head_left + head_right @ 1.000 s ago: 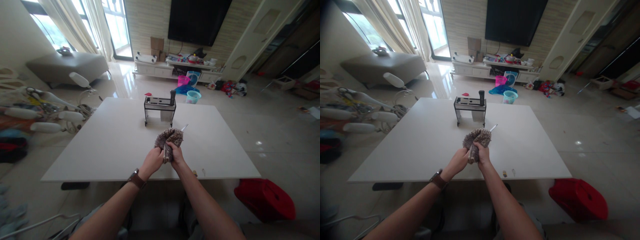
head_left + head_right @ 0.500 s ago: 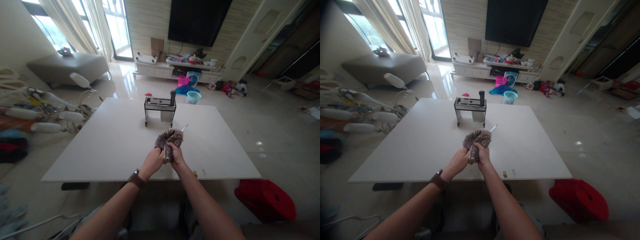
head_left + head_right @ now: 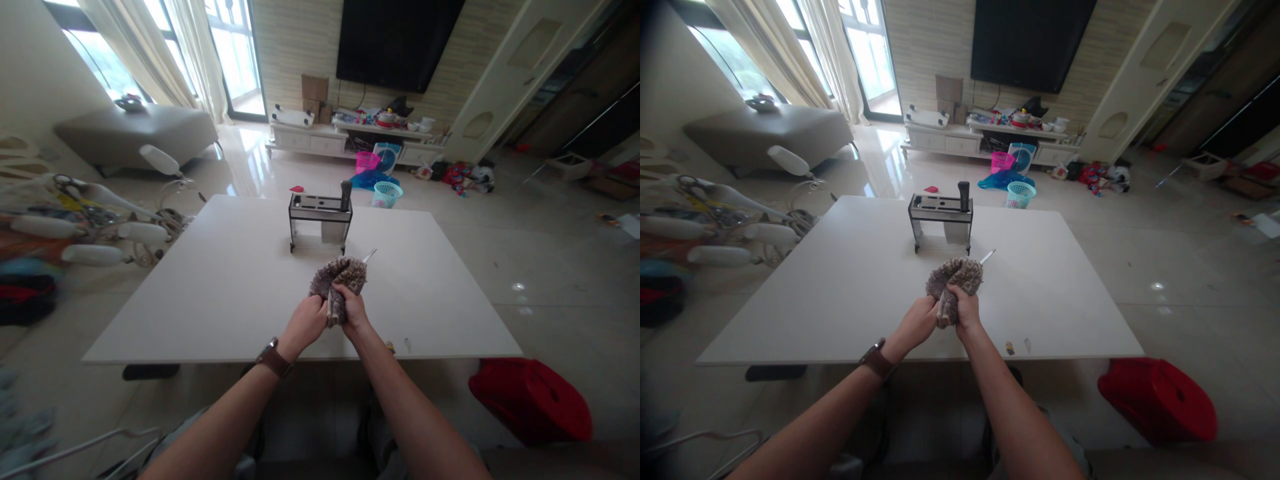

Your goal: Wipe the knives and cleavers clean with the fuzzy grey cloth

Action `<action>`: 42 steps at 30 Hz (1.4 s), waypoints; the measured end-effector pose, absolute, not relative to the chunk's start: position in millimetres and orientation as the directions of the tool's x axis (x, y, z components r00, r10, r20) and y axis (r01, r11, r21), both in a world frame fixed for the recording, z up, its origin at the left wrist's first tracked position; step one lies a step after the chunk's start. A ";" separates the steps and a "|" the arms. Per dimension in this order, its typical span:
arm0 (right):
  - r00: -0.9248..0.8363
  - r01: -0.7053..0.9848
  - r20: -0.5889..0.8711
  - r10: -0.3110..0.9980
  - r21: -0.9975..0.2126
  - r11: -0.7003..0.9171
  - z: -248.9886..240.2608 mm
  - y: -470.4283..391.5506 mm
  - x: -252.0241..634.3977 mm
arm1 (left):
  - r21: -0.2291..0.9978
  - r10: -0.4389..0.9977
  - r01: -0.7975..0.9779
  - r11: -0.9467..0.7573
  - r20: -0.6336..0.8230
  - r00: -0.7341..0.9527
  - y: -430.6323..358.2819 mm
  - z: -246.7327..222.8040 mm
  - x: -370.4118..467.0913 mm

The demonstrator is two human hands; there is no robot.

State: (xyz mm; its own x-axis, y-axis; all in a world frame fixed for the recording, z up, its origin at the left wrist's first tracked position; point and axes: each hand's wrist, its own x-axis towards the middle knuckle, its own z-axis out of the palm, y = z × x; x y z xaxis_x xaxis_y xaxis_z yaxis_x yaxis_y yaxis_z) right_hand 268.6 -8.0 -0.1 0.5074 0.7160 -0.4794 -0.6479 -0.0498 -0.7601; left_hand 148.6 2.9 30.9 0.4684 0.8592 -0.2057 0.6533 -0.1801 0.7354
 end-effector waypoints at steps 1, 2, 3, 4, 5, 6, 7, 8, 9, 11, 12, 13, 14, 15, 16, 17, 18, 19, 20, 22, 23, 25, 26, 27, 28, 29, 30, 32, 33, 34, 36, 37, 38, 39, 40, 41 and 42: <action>0.506 -0.648 -0.481 0.716 -0.760 -0.053 -0.4 -8.1 268.7 | 0.739 0.859 0.649 -0.179 -0.203 0.469 3.0 30.8 148.5; 0.505 -0.647 -0.482 0.716 -0.760 -0.056 -0.5 -8.2 268.8 | 0.743 0.860 0.646 -0.175 -0.204 0.467 3.0 30.7 148.4; 0.505 -0.646 -0.483 0.716 -0.761 -0.057 -0.5 -8.3 268.9 | 0.746 0.861 0.644 -0.170 -0.206 0.465 3.1 30.5 148.4; 0.507 -0.644 -0.483 0.714 -0.762 -0.058 -0.4 -8.5 269.0 | 0.747 0.861 0.643 -0.167 -0.207 0.464 3.1 30.2 148.3; 0.509 -0.643 -0.483 0.712 -0.763 -0.058 -0.3 -8.6 269.0 | 0.747 0.860 0.643 -0.168 -0.208 0.465 3.1 29.8 148.3; 0.509 -0.644 -0.484 0.712 -0.763 -0.059 -0.1 -8.7 269.0 | 0.745 0.859 0.645 -0.172 -0.207 0.468 3.1 29.5 148.3; 0.509 -0.644 -0.484 0.712 -0.762 -0.057 0.0 -8.7 269.0 | 0.740 0.858 0.649 -0.177 -0.208 0.470 3.0 29.3 148.4; 0.509 -0.646 -0.483 0.713 -0.762 -0.054 0.0 -8.7 268.9 | 0.731 0.857 0.657 -0.182 -0.210 0.470 3.0 29.1 148.5; 0.509 -0.648 -0.482 0.713 -0.760 -0.051 0.1 -8.6 268.7 | 0.721 0.857 0.668 -0.186 -0.213 0.469 2.9 29.1 148.6; 0.509 -0.649 -0.480 0.714 -0.759 -0.047 0.0 -8.5 268.7 | 0.709 0.860 0.679 -0.191 -0.213 0.464 2.6 29.3 148.8; 0.510 -0.649 -0.480 0.714 -0.760 -0.047 -0.1 -8.3 268.7 | 0.710 0.860 0.678 -0.192 -0.210 0.464 2.5 29.5 149.0; 0.510 -0.647 -0.481 0.713 -0.761 -0.049 -0.2 -8.2 268.9 | 0.713 0.861 0.674 -0.193 -0.207 0.465 2.5 29.7 149.1; 0.510 -0.647 -0.482 0.713 -0.761 -0.052 -0.3 -8.1 269.2 | 0.716 0.862 0.671 -0.192 -0.205 0.464 2.5 29.8 149.3; 0.510 -0.646 -0.483 0.712 -0.761 -0.054 -0.4 -8.0 269.6 | 0.719 0.863 0.669 -0.187 -0.206 0.462 2.6 29.7 149.6; 0.509 -0.647 -0.485 0.711 -0.760 -0.056 -0.5 -7.9 270.0 | 0.721 0.863 0.668 -0.183 -0.208 0.461 2.7 29.6 149.8; 0.507 -0.649 -0.489 0.710 -0.759 -0.059 -0.6 -7.9 270.4 | 0.723 0.863 0.667 -0.179 -0.210 0.460 2.9 29.3 149.9; 0.506 -0.649 -0.492 0.709 -0.758 -0.062 -0.6 -7.9 270.8 | 0.726 0.862 0.664 -0.178 -0.210 0.462 3.0 29.0 150.1; 0.505 -0.649 -0.492 0.709 -0.758 -0.063 -0.6 -7.9 271.1 | 0.731 0.860 0.659 -0.180 -0.208 0.466 3.1 28.8 150.2; 0.505 -0.649 -0.492 0.710 -0.758 -0.064 -0.6 -7.9 271.3 | 0.734 0.859 0.655 -0.181 -0.206 0.469 3.2 28.5 150.2; 0.502 -0.647 -0.487 0.715 -0.760 -0.063 -0.5 -8.0 271.1 | 0.737 0.858 0.651 -0.183 -0.204 0.471 3.1 28.1 149.8; 0.499 -0.647 -0.485 0.718 -0.760 -0.064 -0.4 -8.0 270.8 | 0.737 0.859 0.651 -0.180 -0.205 0.469 3.0 28.1 149.4; 0.492 -0.649 -0.484 0.724 -0.758 -0.066 -0.4 -8.0 269.9 | 0.740 0.861 0.650 -0.170 -0.209 0.463 2.8 28.1 148.5; 0.490 -0.650 -0.484 0.725 -0.757 -0.067 -0.4 -8.1 269.4 | 0.743 0.862 0.648 -0.167 -0.209 0.462 2.6 28.2 148.1; 0.488 -0.651 -0.486 0.725 -0.756 -0.069 -0.3 -8.1 269.0 | 0.743 0.862 0.648 -0.167 -0.209 0.463 2.6 28.3 147.7; 0.486 -0.654 -0.490 0.724 -0.753 -0.071 -0.2 -8.2 268.7 | 0.740 0.861 0.650 -0.170 -0.210 0.463 2.5 28.5 147.5; 0.485 -0.656 -0.492 0.723 -0.752 -0.071 0.0 -8.3 268.5 | 0.736 0.861 0.655 -0.174 -0.210 0.464 2.5 28.7 147.5; 0.486 -0.657 -0.493 0.722 -0.751 -0.070 0.2 -8.4 268.6 | 0.731 0.859 0.659 -0.177 -0.212 0.466 2.5 28.9 147.7; 0.491 -0.658 -0.492 0.719 -0.751 -0.064 0.8 -8.6 269.2 | 0.726 0.857 0.663 -0.182 -0.213 0.469 2.7 29.5 148.6; 0.495 -0.657 -0.491 0.717 -0.751 -0.061 1.1 -8.7 269.7 | 0.726 0.857 0.663 -0.184 -0.212 0.469 2.8 29.8 149.3; 0.497 -0.657 -0.492 0.715 -0.751 -0.060 1.3 -8.8 270.3 | 0.724 0.857 0.664 -0.185 -0.211 0.470 2.9 30.0 150.0; 0.496 -0.658 -0.495 0.713 -0.750 -0.063 1.6 -8.8 271.2 | 0.717 0.855 0.671 -0.189 -0.215 0.472 3.1 29.9 151.2; 0.496 -0.659 -0.496 0.713 -0.749 -0.063 1.6 -8.7 271.5 | 0.714 0.854 0.674 -0.191 -0.218 0.473 3.2 29.6 151.5; 0.497 -0.660 -0.496 0.712 -0.749 -0.061 1.4 -8.6 271.6 | 0.712 0.851 0.675 -0.194 -0.220 0.477 3.3 29.2 151.7; 0.499 -0.659 -0.494 0.712 -0.750 -0.058 1.2 -8.5 271.6 | 0.713 0.849 0.673 -0.197 -0.220 0.481 3.4 28.6 151.6; 0.501 -0.658 -0.492 0.712 -0.751 -0.056 0.9 -8.4 271.3 | 0.716 0.848 0.669 -0.198 -0.217 0.484 3.5 27.9 151.4; 0.501 -0.657 -0.491 0.713 -0.752 -0.056 0.6 -8.3 271.0 | 0.718 0.850 0.668 -0.198 -0.214 0.482 3.5 27.2 151.0; 0.500 -0.655 -0.490 0.714 -0.753 -0.057 0.3 -8.2 270.5 | 0.718 0.852 0.668 -0.195 -0.213 0.478 3.5 26.6 150.5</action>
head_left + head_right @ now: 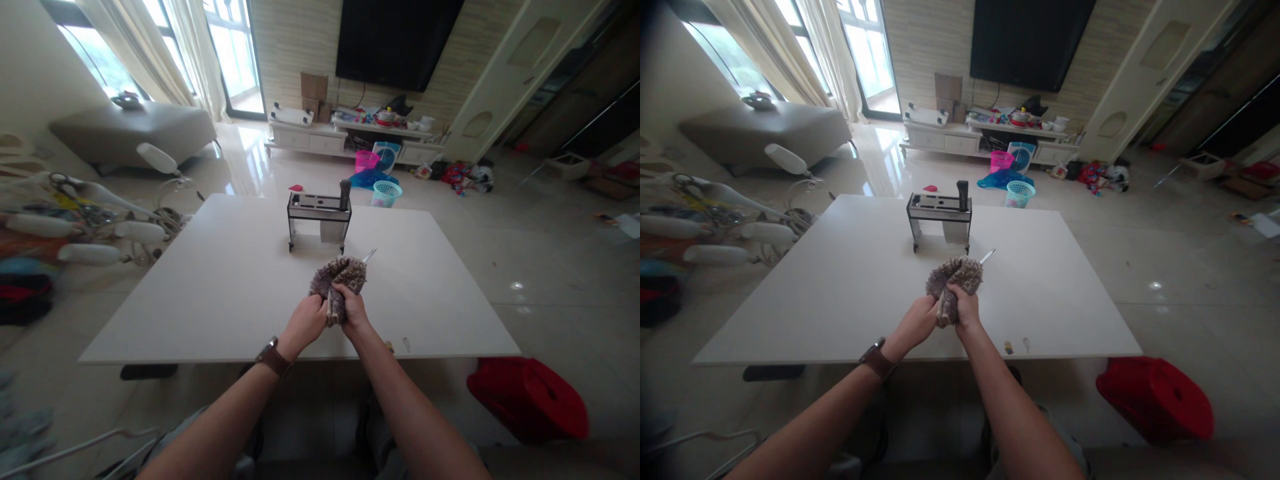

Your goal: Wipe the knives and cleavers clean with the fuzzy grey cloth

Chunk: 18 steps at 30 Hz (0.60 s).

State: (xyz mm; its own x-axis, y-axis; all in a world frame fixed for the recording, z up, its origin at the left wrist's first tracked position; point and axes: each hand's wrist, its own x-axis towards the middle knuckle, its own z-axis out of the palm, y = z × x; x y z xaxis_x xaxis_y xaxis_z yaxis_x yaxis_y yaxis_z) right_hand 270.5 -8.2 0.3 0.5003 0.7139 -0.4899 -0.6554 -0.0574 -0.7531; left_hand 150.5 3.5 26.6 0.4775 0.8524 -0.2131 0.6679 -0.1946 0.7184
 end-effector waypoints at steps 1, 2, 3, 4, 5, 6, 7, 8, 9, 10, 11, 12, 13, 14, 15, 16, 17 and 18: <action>0.497 -0.655 -0.489 0.716 -0.753 -0.060 0.2 -8.1 270.1 | 0.719 0.855 0.668 -0.190 -0.213 0.473 3.5 26.2 150.0; 0.494 -0.655 -0.489 0.719 -0.753 -0.062 0.1 -8.0 269.8 | 0.719 0.857 0.670 -0.187 -0.213 0.468 3.4 25.8 149.5; 0.491 -0.656 -0.488 0.721 -0.752 -0.062 0.1 -7.9 269.5 | 0.718 0.859 0.671 -0.185 -0.213 0.465 3.4 25.6 149.1; 0.491 -0.657 -0.487 0.722 -0.751 -0.060 0.2 -7.9 269.3 | 0.717 0.859 0.671 -0.188 -0.211 0.466 3.3 25.6 148.8; 0.491 -0.658 -0.487 0.722 -0.751 -0.060 0.3 -7.9 269.2 | 0.716 0.859 0.671 -0.192 -0.209 0.468 3.2 25.6 148.6; 0.491 -0.658 -0.490 0.720 -0.751 -0.062 0.3 -8.0 269.3 | 0.716 0.858 0.671 -0.195 -0.206 0.470 3.1 25.6 148.5; 0.493 -0.657 -0.494 0.717 -0.751 -0.065 0.3 -8.1 269.4 | 0.716 0.859 0.670 -0.196 -0.205 0.470 3.0 25.7 148.5; 0.495 -0.656 -0.496 0.713 -0.751 -0.067 0.2 -8.2 269.6 | 0.719 0.860 0.667 -0.194 -0.203 0.468 2.9 25.7 148.5; 0.495 -0.656 -0.496 0.713 -0.752 -0.068 0.0 -8.3 269.7 | 0.723 0.861 0.664 -0.191 -0.201 0.467 2.9 25.6 148.5; 0.494 -0.655 -0.494 0.715 -0.752 -0.067 -0.4 -8.4 269.9 | 0.726 0.863 0.661 -0.189 -0.198 0.465 2.9 25.4 148.4; 0.493 -0.655 -0.492 0.718 -0.753 -0.065 -0.8 -8.4 269.9 | 0.727 0.863 0.659 -0.191 -0.195 0.466 2.8 25.3 148.4; 0.493 -0.654 -0.489 0.720 -0.753 -0.064 -1.3 -8.5 269.9 | 0.725 0.863 0.660 -0.198 -0.190 0.467 2.9 25.1 148.3; 0.492 -0.654 -0.488 0.721 -0.754 -0.065 -1.8 -8.5 269.9 | 0.720 0.863 0.663 -0.205 -0.187 0.469 2.9 25.0 148.2; 0.490 -0.653 -0.489 0.721 -0.754 -0.068 -2.2 -8.4 269.8 | 0.714 0.863 0.667 -0.212 -0.184 0.471 2.9 25.0 148.1; 0.489 -0.653 -0.491 0.721 -0.754 -0.071 -2.5 -8.4 269.7 | 0.710 0.864 0.671 -0.213 -0.184 0.469 3.0 25.0 148.0; 0.490 -0.653 -0.492 0.720 -0.754 -0.072 -2.6 -8.3 269.6 | 0.709 0.864 0.673 -0.212 -0.186 0.468 3.0 25.2 147.9; 0.491 -0.653 -0.492 0.719 -0.754 -0.070 -2.6 -8.3 269.5 | 0.710 0.864 0.673 -0.206 -0.191 0.466 3.0 25.5 147.9; 0.492 -0.653 -0.492 0.718 -0.754 -0.069 -2.5 -8.2 269.5 | 0.714 0.863 0.671 -0.199 -0.196 0.465 3.0 25.8 147.9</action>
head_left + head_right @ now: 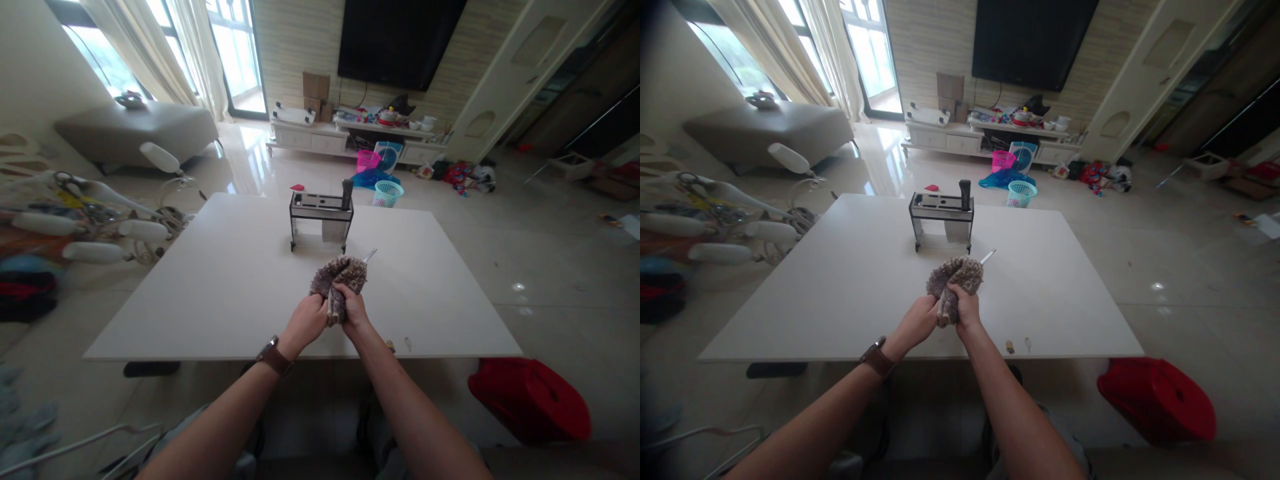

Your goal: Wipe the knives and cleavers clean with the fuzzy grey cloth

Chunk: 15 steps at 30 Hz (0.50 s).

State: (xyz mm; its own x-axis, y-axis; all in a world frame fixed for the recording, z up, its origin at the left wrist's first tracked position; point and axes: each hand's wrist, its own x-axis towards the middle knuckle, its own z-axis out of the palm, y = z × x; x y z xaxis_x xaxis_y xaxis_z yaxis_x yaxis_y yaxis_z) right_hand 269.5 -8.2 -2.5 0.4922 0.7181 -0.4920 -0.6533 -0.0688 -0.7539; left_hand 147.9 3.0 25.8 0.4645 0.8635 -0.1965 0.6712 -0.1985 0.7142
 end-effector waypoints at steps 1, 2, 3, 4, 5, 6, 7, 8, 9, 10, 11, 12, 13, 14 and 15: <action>0.494 -0.653 -0.492 0.716 -0.754 -0.068 -2.3 -8.2 269.5 | 0.717 0.862 0.670 -0.193 -0.202 0.464 3.0 26.1 148.0; 0.496 -0.651 -0.492 0.715 -0.756 -0.068 -2.1 -8.2 269.6 | 0.719 0.861 0.669 -0.189 -0.205 0.465 2.9 26.4 148.1; 0.497 -0.650 -0.492 0.715 -0.757 -0.069 -1.9 -8.2 269.7 | 0.720 0.860 0.668 -0.188 -0.207 0.466 2.9 26.6 148.3; 0.497 -0.649 -0.493 0.714 -0.757 -0.071 -1.9 -8.2 269.9 | 0.722 0.860 0.666 -0.188 -0.206 0.467 2.8 26.8 148.4; 0.496 -0.649 -0.495 0.713 -0.757 -0.074 -1.9 -8.1 270.1 | 0.722 0.860 0.666 -0.189 -0.206 0.468 2.8 26.8 148.5; 0.495 -0.649 -0.498 0.712 -0.757 -0.078 -2.1 -8.1 270.3 | 0.721 0.859 0.667 -0.191 -0.206 0.468 2.7 26.8 148.6; 0.494 -0.648 -0.501 0.711 -0.757 -0.083 -2.5 -8.1 270.5 | 0.718 0.860 0.670 -0.191 -0.207 0.467 2.7 26.6 148.6; 0.492 -0.647 -0.504 0.710 -0.757 -0.089 -2.9 -8.2 270.7 | 0.714 0.860 0.673 -0.192 -0.208 0.466 2.7 26.3 148.5; 0.490 -0.646 -0.507 0.710 -0.757 -0.095 -3.3 -8.2 270.8 | 0.710 0.861 0.677 -0.193 -0.209 0.465 2.8 25.9 148.4; 0.486 -0.645 -0.507 0.711 -0.757 -0.099 -3.6 -8.3 270.8 | 0.708 0.860 0.679 -0.195 -0.209 0.465 2.8 25.5 148.2; 0.483 -0.645 -0.505 0.715 -0.758 -0.100 -3.9 -8.5 270.9 | 0.707 0.860 0.679 -0.198 -0.208 0.467 2.9 25.1 148.0; 0.480 -0.644 -0.501 0.720 -0.758 -0.098 -4.0 -8.7 270.8 | 0.708 0.859 0.677 -0.202 -0.204 0.470 3.0 24.7 147.8; 0.479 -0.644 -0.496 0.724 -0.759 -0.095 -4.1 -8.9 270.8 | 0.710 0.857 0.673 -0.206 -0.200 0.474 3.1 24.3 147.7; 0.480 -0.641 -0.491 0.727 -0.762 -0.091 -4.0 -9.0 270.8 | 0.713 0.857 0.669 -0.207 -0.197 0.476 3.1 24.1 147.6; 0.482 -0.639 -0.486 0.729 -0.765 -0.088 -3.9 -9.2 270.7 | 0.716 0.858 0.666 -0.207 -0.195 0.475 3.2 23.9 147.6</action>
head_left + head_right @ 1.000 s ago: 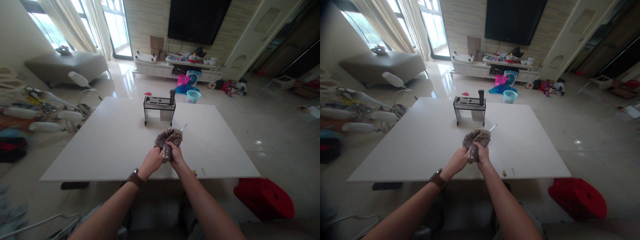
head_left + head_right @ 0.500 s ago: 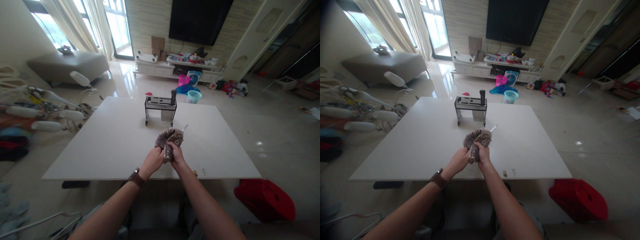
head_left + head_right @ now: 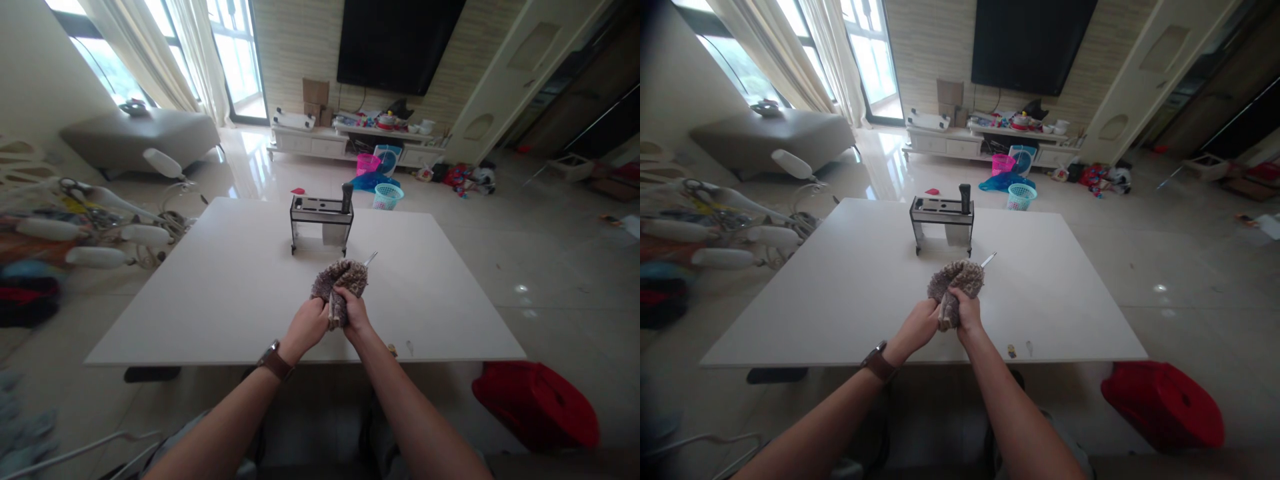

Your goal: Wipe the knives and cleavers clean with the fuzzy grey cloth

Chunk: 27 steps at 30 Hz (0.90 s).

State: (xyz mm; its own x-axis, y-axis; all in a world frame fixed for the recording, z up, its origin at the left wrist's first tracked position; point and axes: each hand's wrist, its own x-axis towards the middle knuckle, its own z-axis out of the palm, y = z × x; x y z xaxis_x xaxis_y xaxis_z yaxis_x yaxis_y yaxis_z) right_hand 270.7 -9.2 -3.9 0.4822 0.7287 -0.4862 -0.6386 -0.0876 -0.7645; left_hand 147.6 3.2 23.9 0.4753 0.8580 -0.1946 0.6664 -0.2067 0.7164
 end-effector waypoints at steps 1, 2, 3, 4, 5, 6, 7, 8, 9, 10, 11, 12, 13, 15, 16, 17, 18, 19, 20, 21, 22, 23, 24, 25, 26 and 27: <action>0.485 -0.637 -0.484 0.728 -0.766 -0.086 -3.8 -9.2 270.6 | 0.720 0.858 0.663 -0.205 -0.194 0.475 3.2 23.9 147.6; 0.487 -0.636 -0.485 0.726 -0.767 -0.086 -3.6 -9.2 270.6 | 0.723 0.859 0.661 -0.201 -0.194 0.474 3.2 24.1 147.7; 0.488 -0.637 -0.488 0.724 -0.766 -0.088 -3.4 -9.1 270.5 | 0.725 0.860 0.660 -0.197 -0.196 0.471 3.2 24.3 147.8; 0.488 -0.639 -0.491 0.722 -0.764 -0.088 -3.3 -9.1 270.4 | 0.726 0.861 0.660 -0.193 -0.198 0.469 3.2 24.5 147.8; 0.488 -0.641 -0.494 0.720 -0.762 -0.088 -3.2 -9.0 270.3 | 0.728 0.860 0.659 -0.191 -0.199 0.469 3.2 24.8 147.8; 0.488 -0.643 -0.497 0.717 -0.761 -0.090 -3.2 -8.9 270.3 | 0.732 0.859 0.655 -0.190 -0.199 0.471 3.2 25.1 147.8; 0.489 -0.643 -0.498 0.716 -0.761 -0.090 -3.3 -8.8 270.2 | 0.736 0.858 0.650 -0.189 -0.199 0.474 3.2 25.3 147.7; 0.491 -0.641 -0.497 0.716 -0.762 -0.089 -3.3 -8.8 270.2 | 0.740 0.857 0.646 -0.188 -0.199 0.476 3.2 25.4 147.6; 0.494 -0.638 -0.495 0.715 -0.765 -0.088 -3.4 -8.8 270.2 | 0.744 0.855 0.642 -0.187 -0.199 0.479 3.2 25.6 147.5; 0.498 -0.636 -0.493 0.714 -0.767 -0.086 -3.5 -8.8 270.2 | 0.746 0.854 0.639 -0.187 -0.198 0.481 3.1 25.7 147.5; 0.499 -0.635 -0.491 0.715 -0.768 -0.085 -3.6 -8.8 270.3 | 0.745 0.854 0.640 -0.186 -0.199 0.481 3.0 25.9 147.4; 0.498 -0.635 -0.489 0.717 -0.768 -0.083 -3.6 -8.8 270.4 | 0.743 0.855 0.644 -0.185 -0.201 0.478 3.0 26.2 147.4; 0.495 -0.637 -0.489 0.718 -0.767 -0.083 -3.7 -8.7 270.5 | 0.740 0.856 0.647 -0.184 -0.202 0.475 2.9 26.5 147.4; 0.490 -0.640 -0.492 0.719 -0.763 -0.086 -3.7 -8.5 270.7 | 0.737 0.858 0.651 -0.180 -0.206 0.470 3.0 27.1 147.5; 0.490 -0.642 -0.494 0.718 -0.762 -0.086 -3.6 -8.4 270.7 | 0.737 0.859 0.653 -0.177 -0.209 0.468 3.1 27.3 147.5; 0.493 -0.643 -0.498 0.714 -0.761 -0.086 -3.4 -8.3 270.6 | 0.737 0.858 0.653 -0.175 -0.211 0.468 3.2 27.3 147.5; 0.496 -0.644 -0.501 0.710 -0.760 -0.086 -3.2 -8.3 270.6 | 0.739 0.857 0.651 -0.174 -0.213 0.470 3.4 27.2 147.5; 0.495 -0.646 -0.504 0.708 -0.758 -0.087 -3.0 -8.3 270.4 | 0.739 0.856 0.651 -0.174 -0.213 0.471 3.5 27.0 147.4; 0.493 -0.648 -0.505 0.708 -0.757 -0.088 -2.8 -8.4 270.3 | 0.736 0.856 0.653 -0.177 -0.212 0.471 3.5 26.6 147.4; 0.490 -0.649 -0.506 0.710 -0.755 -0.090 -2.5 -8.6 270.1 | 0.733 0.857 0.655 -0.183 -0.208 0.472 3.6 26.1 147.3; 0.486 -0.650 -0.506 0.712 -0.754 -0.092 -2.3 -8.8 270.0 | 0.731 0.856 0.656 -0.190 -0.203 0.475 3.5 25.6 147.3; 0.483 -0.652 -0.507 0.714 -0.753 -0.093 -2.1 -9.0 269.9 | 0.729 0.856 0.655 -0.196 -0.199 0.477 3.4 25.0 147.2; 0.481 -0.653 -0.508 0.714 -0.751 -0.095 -1.9 -9.1 269.8 | 0.730 0.856 0.654 -0.200 -0.195 0.479 3.3 24.6 147.2; 0.482 -0.654 -0.509 0.713 -0.751 -0.095 -1.8 -9.3 269.7 | 0.732 0.855 0.650 -0.204 -0.190 0.483 3.3 24.2 147.2; 0.484 -0.653 -0.509 0.712 -0.752 -0.094 -1.7 -9.4 269.6 | 0.735 0.853 0.646 -0.207 -0.188 0.487 3.2 23.9 147.2; 0.486 -0.651 -0.508 0.711 -0.753 -0.092 -1.5 -9.4 269.5 | 0.736 0.852 0.645 -0.208 -0.187 0.489 3.3 23.8 147.2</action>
State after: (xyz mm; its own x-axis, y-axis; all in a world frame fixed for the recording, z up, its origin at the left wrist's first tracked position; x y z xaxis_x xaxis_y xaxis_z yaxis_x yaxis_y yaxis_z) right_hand 269.5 -9.4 -1.5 0.4863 0.7113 -0.5075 -0.6511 -0.0924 -0.7533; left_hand 147.2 3.3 23.8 0.4886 0.8522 -0.1874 0.6447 -0.2078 0.7356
